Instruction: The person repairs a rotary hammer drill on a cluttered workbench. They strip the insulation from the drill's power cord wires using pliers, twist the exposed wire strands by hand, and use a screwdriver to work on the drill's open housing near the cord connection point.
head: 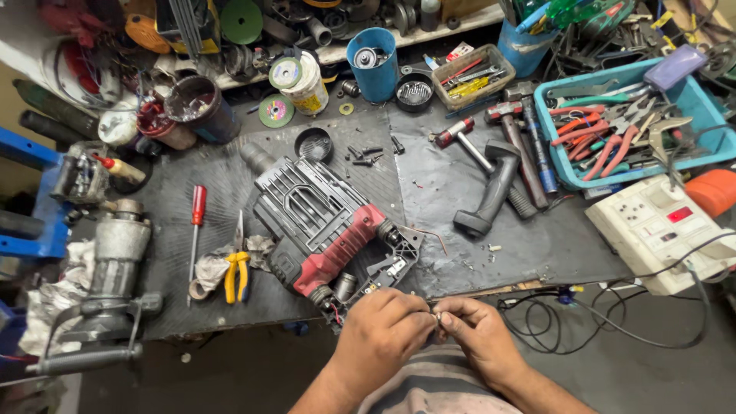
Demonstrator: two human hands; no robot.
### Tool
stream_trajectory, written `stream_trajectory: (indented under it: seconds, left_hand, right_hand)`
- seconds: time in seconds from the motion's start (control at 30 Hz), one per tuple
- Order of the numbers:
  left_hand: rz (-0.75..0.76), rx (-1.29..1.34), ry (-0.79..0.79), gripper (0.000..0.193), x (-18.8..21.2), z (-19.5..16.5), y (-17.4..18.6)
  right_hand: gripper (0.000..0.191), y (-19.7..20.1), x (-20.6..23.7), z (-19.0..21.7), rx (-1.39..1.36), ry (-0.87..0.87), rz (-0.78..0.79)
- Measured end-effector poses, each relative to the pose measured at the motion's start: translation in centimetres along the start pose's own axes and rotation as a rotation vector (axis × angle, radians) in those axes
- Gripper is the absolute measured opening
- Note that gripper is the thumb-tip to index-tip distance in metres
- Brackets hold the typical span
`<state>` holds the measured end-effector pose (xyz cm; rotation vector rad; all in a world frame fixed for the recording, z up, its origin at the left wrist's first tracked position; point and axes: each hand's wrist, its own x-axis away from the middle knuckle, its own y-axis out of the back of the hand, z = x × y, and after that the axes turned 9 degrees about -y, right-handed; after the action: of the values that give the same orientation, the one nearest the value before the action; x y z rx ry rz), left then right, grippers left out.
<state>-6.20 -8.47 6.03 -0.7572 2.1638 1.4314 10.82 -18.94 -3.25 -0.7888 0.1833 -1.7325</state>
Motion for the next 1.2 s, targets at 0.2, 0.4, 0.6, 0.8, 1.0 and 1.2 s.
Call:
stream_trajectory:
  seconds: [0.2,0.4,0.6,0.8,1.0,1.2]
  left_hand:
    - [0.094,-0.089,-0.042,0.021,0.6,0.1,0.5]
    - [-0.133,0.123,0.291,0.015,2.7,-1.8,-3.5]
    - [-0.229,0.355,0.567,0.010,3.7,-2.4,-5.2]
    - [-0.254,0.482,0.589,0.015,4.2,-2.7,-4.9]
    - [-0.312,0.509,0.605,0.014,4.3,-2.8,-5.5]
    - [-0.331,0.496,0.567,0.013,4.4,-3.2,-5.7]
  right_hand:
    - [0.016,0.7,0.0,-1.4,0.088,0.037,-0.034]
    - [0.009,2.4,0.8,-3.1,0.244,0.220,0.000]
    - [0.010,2.5,1.3,-3.5,0.407,0.391,-0.014]
    - [0.010,2.1,1.1,-3.1,0.492,0.422,-0.001]
    - [0.011,1.4,0.9,-2.6,0.363,0.382,0.014]
    - [0.013,1.7,1.2,-1.8,0.398,0.501,0.066]
